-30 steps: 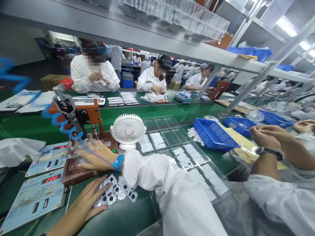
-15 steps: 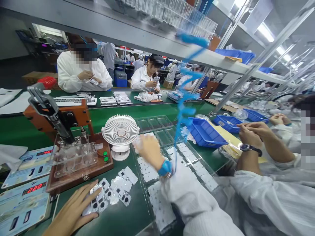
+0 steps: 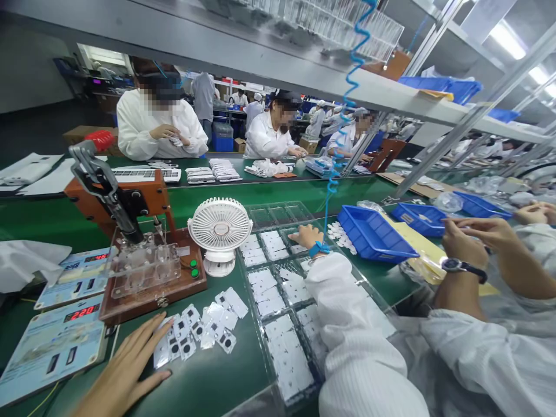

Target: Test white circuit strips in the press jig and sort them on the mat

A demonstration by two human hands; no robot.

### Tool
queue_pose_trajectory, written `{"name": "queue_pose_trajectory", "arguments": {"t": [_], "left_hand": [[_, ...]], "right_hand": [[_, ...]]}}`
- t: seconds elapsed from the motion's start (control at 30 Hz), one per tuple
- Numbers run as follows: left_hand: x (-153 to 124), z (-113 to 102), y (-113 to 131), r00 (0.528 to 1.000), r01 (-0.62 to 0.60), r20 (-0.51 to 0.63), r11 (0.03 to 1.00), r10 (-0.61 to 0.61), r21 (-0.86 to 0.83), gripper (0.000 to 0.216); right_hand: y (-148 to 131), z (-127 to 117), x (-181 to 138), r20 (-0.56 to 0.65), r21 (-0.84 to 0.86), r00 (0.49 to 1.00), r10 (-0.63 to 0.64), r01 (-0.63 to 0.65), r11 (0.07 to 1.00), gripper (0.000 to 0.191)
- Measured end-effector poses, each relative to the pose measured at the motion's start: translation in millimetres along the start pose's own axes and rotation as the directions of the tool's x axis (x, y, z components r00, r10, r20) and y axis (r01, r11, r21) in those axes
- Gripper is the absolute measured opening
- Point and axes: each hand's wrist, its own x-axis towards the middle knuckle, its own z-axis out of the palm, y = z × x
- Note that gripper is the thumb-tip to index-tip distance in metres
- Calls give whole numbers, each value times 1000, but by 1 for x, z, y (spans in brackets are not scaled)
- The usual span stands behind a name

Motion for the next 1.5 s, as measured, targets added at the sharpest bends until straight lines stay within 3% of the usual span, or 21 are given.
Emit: {"name": "queue_pose_trajectory", "arguments": {"t": [0.1,0.2,0.27,0.3,0.33,0.37,0.4,0.43,0.47,0.57,0.7,0.8,0.87,0.97,1.03,1.13,1.33,1.5], "left_hand": [[-5,-4,1,998,46,32,999,-45,-25,64],[-11,-24,0,994,79,75,996,-75,-53,64],[-13,-46,-2,992,110,75,991,-105,-71,61],[-12,-58,-5,990,133,61,988,-128,-78,60],[-11,-69,-8,988,151,33,985,-149,-85,58],[-7,-79,-13,986,164,-3,983,-164,-89,57],[-2,-87,-18,983,174,-43,981,-178,-89,55],[4,-92,-25,979,179,-81,980,-186,-86,54],[12,-94,-32,976,185,-102,979,-193,-80,52],[37,-92,-52,974,200,-96,978,-205,-59,51],[64,-84,-69,981,185,-34,979,-189,-88,53],[76,-83,-74,978,205,-13,971,-208,-122,55],[83,-84,-77,975,220,15,964,-220,-151,57],[90,-84,-82,978,205,94,953,-189,-222,52],[93,-83,-84,975,209,131,939,-179,-272,50],[92,-82,-86,967,247,145,918,-210,-310,48],[84,-81,-86,964,263,119,910,-237,-320,45],[80,-79,-87,966,259,104,909,-238,-326,43]], "right_hand": [[-15,-5,-13,-30,-11,999,-33,33,999,46],[-32,-15,-53,-39,-21,994,-98,97,995,38],[-44,-21,-93,80,56,948,-308,304,951,28],[-51,-23,-115,163,151,866,-473,452,879,23],[-60,-23,-137,231,325,668,-708,633,703,22],[-70,-20,-158,220,473,454,-863,724,502,24],[-81,-15,-176,144,530,327,-934,772,352,29],[-94,-7,-190,60,520,229,-972,824,226,39],[-106,2,-201,-1,466,162,-987,873,143,50],[-140,32,-210,-29,264,47,-998,964,38,69],[-160,50,-196,-42,194,14,-999,981,6,61],[-158,45,-191,-129,316,15,-992,948,-26,60],[-154,38,-192,-214,481,66,-974,876,-46,57],[-154,28,-191,-369,644,182,-911,757,-110,50],[-160,22,-185,-454,641,229,-861,755,-137,46],[-180,16,-168,-522,574,265,-810,812,-104,41],[-213,11,-138,-542,451,191,-818,888,-92,38],[-212,13,-131,-490,431,199,-849,901,-37,38]]}}
